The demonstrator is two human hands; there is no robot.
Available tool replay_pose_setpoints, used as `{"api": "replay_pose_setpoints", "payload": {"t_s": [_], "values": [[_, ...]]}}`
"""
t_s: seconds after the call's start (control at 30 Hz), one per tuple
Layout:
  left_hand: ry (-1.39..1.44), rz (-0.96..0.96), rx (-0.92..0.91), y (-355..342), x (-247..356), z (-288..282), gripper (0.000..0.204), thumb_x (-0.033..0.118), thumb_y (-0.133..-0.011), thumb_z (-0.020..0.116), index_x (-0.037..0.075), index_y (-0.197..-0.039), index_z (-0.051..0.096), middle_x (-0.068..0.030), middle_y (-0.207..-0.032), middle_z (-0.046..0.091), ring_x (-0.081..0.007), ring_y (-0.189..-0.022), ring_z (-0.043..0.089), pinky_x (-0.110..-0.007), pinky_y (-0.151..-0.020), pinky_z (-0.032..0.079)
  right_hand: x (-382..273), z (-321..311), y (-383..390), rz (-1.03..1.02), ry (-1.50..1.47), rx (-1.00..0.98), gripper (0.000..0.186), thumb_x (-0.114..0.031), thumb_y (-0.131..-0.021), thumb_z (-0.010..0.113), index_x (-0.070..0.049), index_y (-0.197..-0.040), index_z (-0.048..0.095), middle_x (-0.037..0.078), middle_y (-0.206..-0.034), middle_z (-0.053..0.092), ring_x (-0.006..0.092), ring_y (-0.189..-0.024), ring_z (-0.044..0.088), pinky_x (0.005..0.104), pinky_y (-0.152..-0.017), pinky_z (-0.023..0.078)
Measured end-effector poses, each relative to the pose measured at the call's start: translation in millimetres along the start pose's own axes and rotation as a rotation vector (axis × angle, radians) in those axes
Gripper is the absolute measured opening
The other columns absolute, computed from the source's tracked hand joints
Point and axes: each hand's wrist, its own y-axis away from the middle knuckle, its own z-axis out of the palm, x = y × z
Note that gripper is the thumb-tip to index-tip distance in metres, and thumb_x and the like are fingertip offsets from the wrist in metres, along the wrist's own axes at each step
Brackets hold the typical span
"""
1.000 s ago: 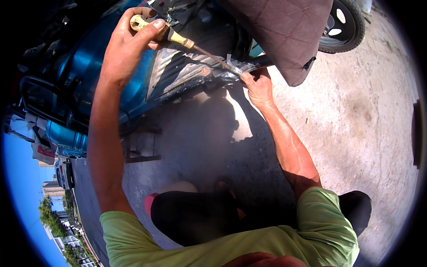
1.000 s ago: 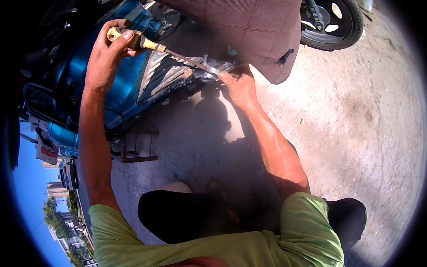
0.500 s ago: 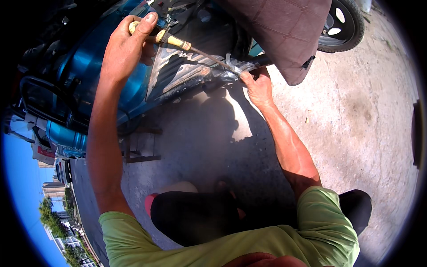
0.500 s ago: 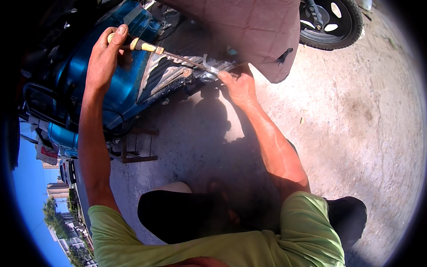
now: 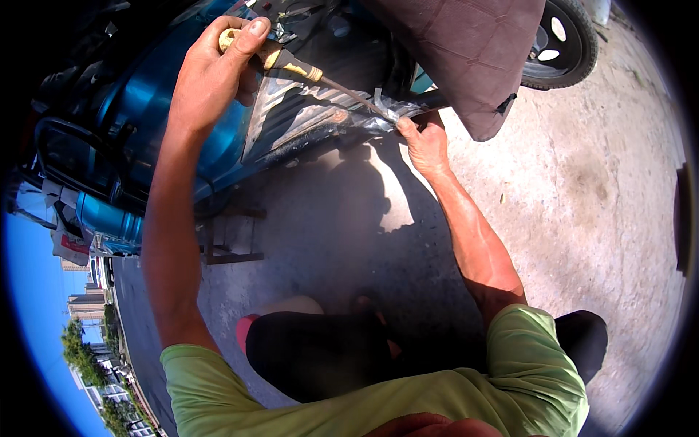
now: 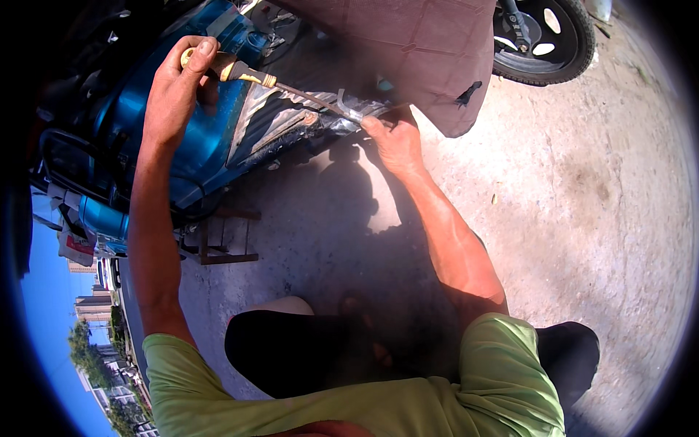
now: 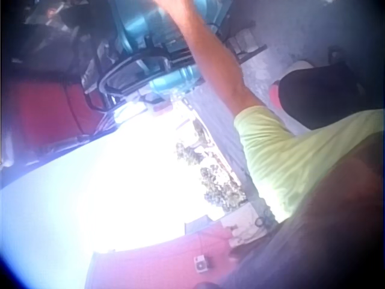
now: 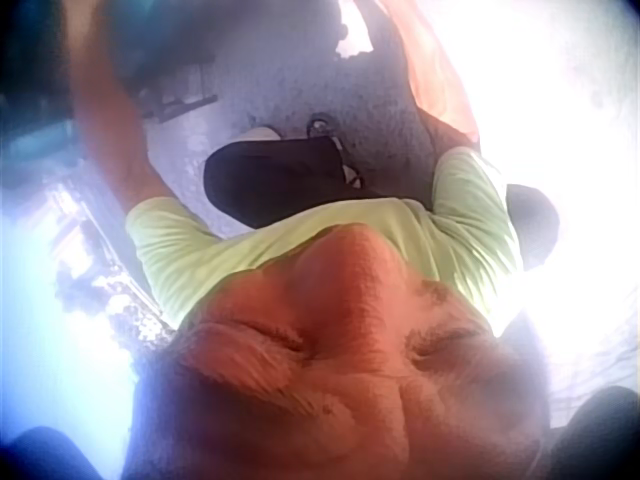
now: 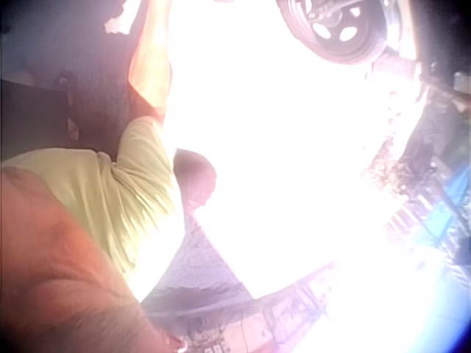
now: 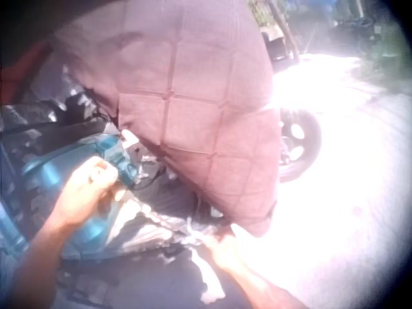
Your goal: The person unscrews a component on the side of a blue vehicle using a screwdriver and then uses their hands to detach and reattach a plastic part near a metal bracket.
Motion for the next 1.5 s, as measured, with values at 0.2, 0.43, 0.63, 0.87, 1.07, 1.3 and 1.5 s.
{"api": "replay_pose_setpoints", "payload": {"t_s": [0.2, 0.43, 0.63, 0.87, 1.07, 1.3, 1.5], "values": [[-0.027, 0.143, 0.126, 5.0, 1.6, 6.9, 0.053, 0.043, -0.095, 0.065, 0.004, -0.129, 0.057, -0.0117, -0.085, 0.066, -0.0148, -0.079, 0.067, -0.029, -0.073, 0.053, 4.4, 4.9, -1.8, -0.030, -0.024, -0.001, 0.085, -0.061, -0.078, 0.081, 0.005, -0.123, 0.052, 0.009, -0.098, 0.064, 0.0156, -0.085, 0.061, 0.0293, -0.077, 0.052], [-0.027, 0.003, 0.044, 1.9, 0.6, 2.3, 0.047, 0.040, -0.094, 0.067, 0.003, -0.122, 0.060, -0.0070, -0.076, 0.065, -0.0129, -0.071, 0.064, -0.025, -0.067, 0.051, 6.8, -2.3, -2.3, -0.002, -0.001, -0.023, 0.084, -0.060, -0.078, 0.081, 0.006, -0.123, 0.052, 0.010, -0.101, 0.064, 0.0156, -0.087, 0.061, 0.0297, -0.078, 0.053], [0.129, 0.160, 0.115, 2.3, -13.4, 7.3, 0.045, 0.038, -0.094, 0.069, 0.002, -0.120, 0.060, -0.0037, -0.072, 0.061, -0.0109, -0.062, 0.057, -0.026, -0.063, 0.050, 5.1, 0.9, -3.1, -0.051, -0.013, -0.017, 0.083, -0.060, -0.079, 0.080, 0.005, -0.122, 0.053, 0.010, -0.100, 0.064, 0.0156, -0.087, 0.061, 0.0298, -0.078, 0.052], [0.100, 0.096, 0.035, 3.0, -8.8, -0.3, 0.041, 0.037, -0.096, 0.067, 0.003, -0.120, 0.059, -0.0076, -0.083, 0.064, -0.0119, -0.067, 0.059, -0.028, -0.067, 0.050, 2.8, 0.0, -1.1, -0.023, -0.020, 0.003, 0.081, -0.060, -0.078, 0.081, 0.003, -0.120, 0.053, 0.006, -0.095, 0.064, 0.0127, -0.084, 0.060, 0.0280, -0.076, 0.051], [0.105, 0.065, 0.035, 2.8, -6.5, 3.4, 0.034, 0.032, -0.096, 0.066, 0.005, -0.115, 0.059, -0.0112, -0.093, 0.067, -0.0162, -0.075, 0.065, -0.029, -0.075, 0.052, 3.6, -1.3, -3.0, -0.023, -0.008, -0.030, 0.085, -0.063, -0.077, 0.080, 0.004, -0.122, 0.052, 0.008, -0.097, 0.064, 0.0151, -0.085, 0.060, 0.0296, -0.078, 0.052], [0.092, 0.197, 0.004, 9.0, 3.8, 3.8, 0.051, 0.048, -0.094, 0.066, 0.006, -0.122, 0.058, -0.0141, -0.101, 0.068, -0.0190, -0.081, 0.069, -0.028, -0.073, 0.055, 1.9, -0.7, -2.2, -0.022, -0.001, 0.005, 0.077, -0.061, -0.078, 0.081, 0.003, -0.114, 0.059, 0.005, -0.092, 0.065, 0.0113, -0.083, 0.059, 0.0273, -0.075, 0.050], [0.037, 0.062, 0.081, 3.1, 8.0, 7.9, 0.044, 0.043, -0.097, 0.063, 0.003, -0.115, 0.061, -0.0053, -0.082, 0.065, -0.0093, -0.065, 0.059, -0.025, -0.057, 0.046, 2.6, 0.0, -3.6, -0.016, -0.018, -0.020, 0.089, -0.065, -0.074, 0.081, 0.005, -0.121, 0.052, 0.009, -0.096, 0.065, 0.0158, -0.085, 0.061, 0.0300, -0.078, 0.052]]}}
